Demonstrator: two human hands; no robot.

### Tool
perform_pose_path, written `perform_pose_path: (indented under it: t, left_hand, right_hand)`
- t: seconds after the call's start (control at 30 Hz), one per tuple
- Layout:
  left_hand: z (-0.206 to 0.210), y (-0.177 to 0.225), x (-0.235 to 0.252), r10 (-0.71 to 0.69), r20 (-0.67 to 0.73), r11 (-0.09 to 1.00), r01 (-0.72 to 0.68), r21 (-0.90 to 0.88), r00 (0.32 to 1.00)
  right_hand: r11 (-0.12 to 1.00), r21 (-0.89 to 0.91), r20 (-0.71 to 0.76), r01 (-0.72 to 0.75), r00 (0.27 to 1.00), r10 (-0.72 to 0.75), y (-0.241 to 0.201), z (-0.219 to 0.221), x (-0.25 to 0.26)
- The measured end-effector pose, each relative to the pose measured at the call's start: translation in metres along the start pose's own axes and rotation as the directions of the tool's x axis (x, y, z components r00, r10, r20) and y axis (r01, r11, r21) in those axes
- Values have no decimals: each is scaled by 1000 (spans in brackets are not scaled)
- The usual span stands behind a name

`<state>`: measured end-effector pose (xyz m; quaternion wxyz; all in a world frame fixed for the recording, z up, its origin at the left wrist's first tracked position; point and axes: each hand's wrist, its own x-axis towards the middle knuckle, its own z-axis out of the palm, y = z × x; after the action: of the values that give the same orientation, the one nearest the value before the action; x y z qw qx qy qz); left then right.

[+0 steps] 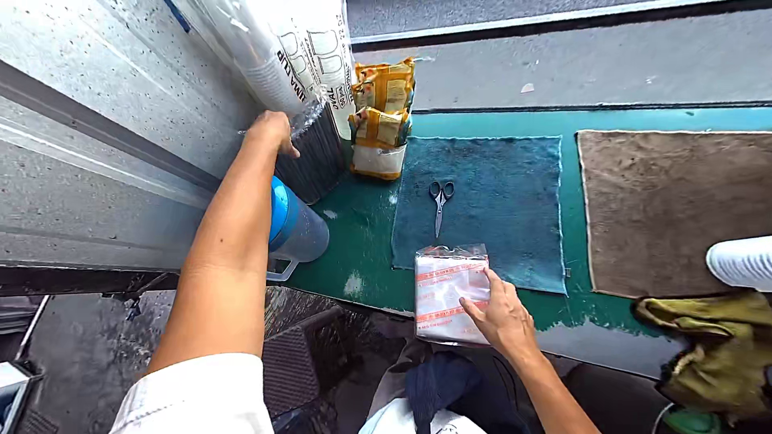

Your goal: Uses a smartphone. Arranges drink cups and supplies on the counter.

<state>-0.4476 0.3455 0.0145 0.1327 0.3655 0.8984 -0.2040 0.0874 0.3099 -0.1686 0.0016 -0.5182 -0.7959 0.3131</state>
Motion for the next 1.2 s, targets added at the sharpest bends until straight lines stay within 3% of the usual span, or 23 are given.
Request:
perform_pose_path:
  t: [0.2,0.4,0.53,0.67,0.77,0.87,0.93,1.0,1.03,1.1,1.2]
  left_hand:
    - [4,-41,8,274,-42,933,-276,-232,961]
    - [-30,-60,-17,347,-175,854,-388,-348,921]
    - [-22,-49,-24,250,-301,913,-327,-242,920]
    - [-1,-8,-34,22,-308,988,-67,-137,951]
    - [-17,7,-51,-14,-374,986,-49,-158,927]
    - [-29,16,-92,180,-494,952,-277,-129,851]
    - [-25,25,-133,319,-592,860,-489,-147,740]
    - [-5,40,-181,407,-643,715,-664,-218,649]
    - [15,49,-204,426,-630,641,-708,-296,649]
    - [72,68,-242,450,-518,505,-686,-524,727]
    - [165,115,-262,562,-286,220,-474,-853,776]
  right_hand:
    - [993,116,-115,31,993,-17,16,1,-5]
    - [989,148,-95,-31,994,45,17,-6,-15]
    - [980,63,4,-188,982,189,-15,-4,-13]
    - [929,67,231,-363,912,340,-22,-5,-2]
    - [864,409,271,-293,943,192,-14,3,-5]
    - [535,803,247,-262,964,102,-6,-3,-19]
    - [496,840,191,-222,975,114,0,-24,-29]
    - [555,814,106,-173,983,151,9,-52,-42]
    - [583,799,64,-148,985,162,13,-65,-49]
    - [616,783,-10,-83,989,146,17,-88,-62]
    - [556,831,-21,22,1000,-7,0,-113,-72]
